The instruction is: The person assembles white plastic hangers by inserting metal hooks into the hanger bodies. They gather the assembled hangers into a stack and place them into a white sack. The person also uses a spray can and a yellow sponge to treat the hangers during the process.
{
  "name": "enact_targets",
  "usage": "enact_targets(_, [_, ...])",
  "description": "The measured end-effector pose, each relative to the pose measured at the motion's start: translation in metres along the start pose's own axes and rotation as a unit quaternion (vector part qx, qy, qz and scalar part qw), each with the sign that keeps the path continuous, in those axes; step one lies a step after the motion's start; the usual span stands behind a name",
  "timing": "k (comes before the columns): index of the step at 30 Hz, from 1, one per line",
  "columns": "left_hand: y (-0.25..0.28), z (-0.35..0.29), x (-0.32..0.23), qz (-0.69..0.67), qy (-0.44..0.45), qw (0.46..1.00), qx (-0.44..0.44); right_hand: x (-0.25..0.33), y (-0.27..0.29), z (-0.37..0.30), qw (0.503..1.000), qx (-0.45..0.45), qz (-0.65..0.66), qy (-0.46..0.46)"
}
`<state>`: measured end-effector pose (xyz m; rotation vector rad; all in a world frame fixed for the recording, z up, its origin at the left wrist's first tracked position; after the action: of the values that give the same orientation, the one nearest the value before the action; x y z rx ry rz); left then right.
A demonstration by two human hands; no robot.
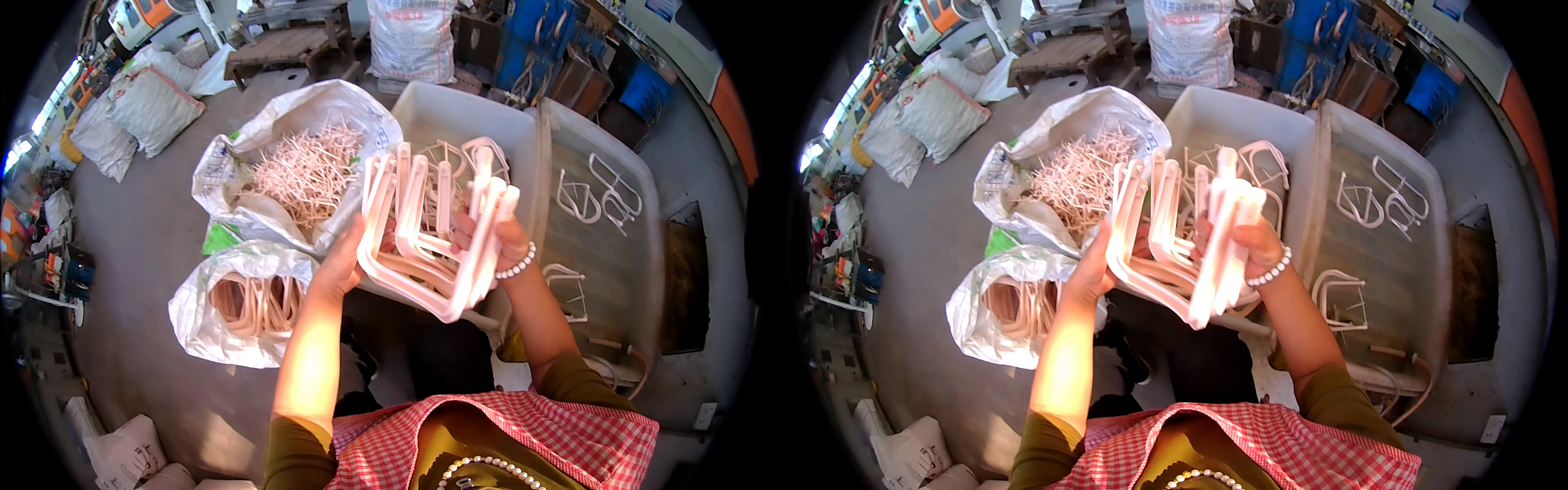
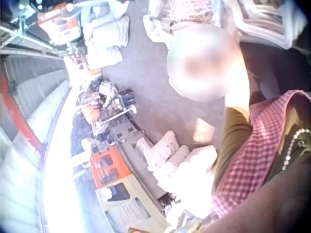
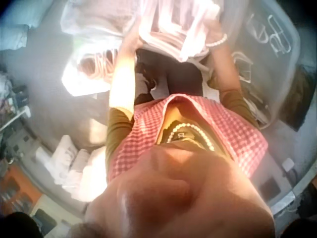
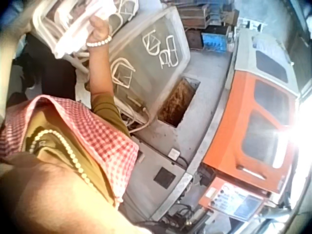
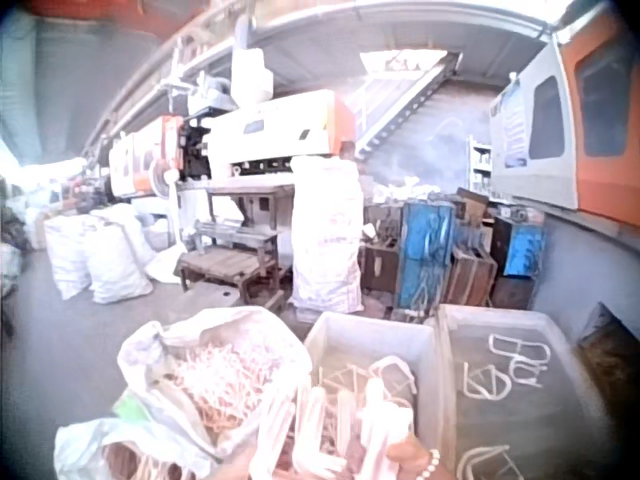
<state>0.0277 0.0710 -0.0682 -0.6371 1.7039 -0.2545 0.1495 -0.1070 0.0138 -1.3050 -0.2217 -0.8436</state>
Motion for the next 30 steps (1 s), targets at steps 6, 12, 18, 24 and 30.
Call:
enact_targets(6, [-0.011,-0.006,-0.030,-0.262,-0.061,0.956,0.114,0.015,-0.010,0.011,0.949,0.131,0.278,0.073])
enact_targets(12, [-0.030,-0.011,-0.040,-0.194,-0.097,0.972,0.088,0.000,-0.034,0.015,0.871,0.275,0.396,0.099])
enact_targets(18, [-0.075,-0.020,-0.016,-0.352,-0.121,0.907,0.196,-0.026,-0.025,0.008,0.893,0.204,0.391,0.094])
enact_targets(24, [-0.121,-0.036,-0.020,-0.370,-0.117,0.875,0.289,-0.065,0.011,0.006,0.937,0.053,0.344,0.041])
enact_targets(30, [-0.098,-0.033,-0.003,-0.379,-0.030,0.908,0.175,-0.065,0.052,-0.018,0.961,-0.121,0.245,-0.038])
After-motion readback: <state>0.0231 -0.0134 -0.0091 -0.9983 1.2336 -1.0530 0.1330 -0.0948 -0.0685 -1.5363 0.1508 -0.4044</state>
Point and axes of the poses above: each hand's wrist, its own z-axis towards the middle knuckle, its own y-axis out of the back of the hand, x = y × z, the point moved 5 cm from there along z, towards the middle knuckle, and after that the axes turned 4 degrees about y, right-handed, at the moved point
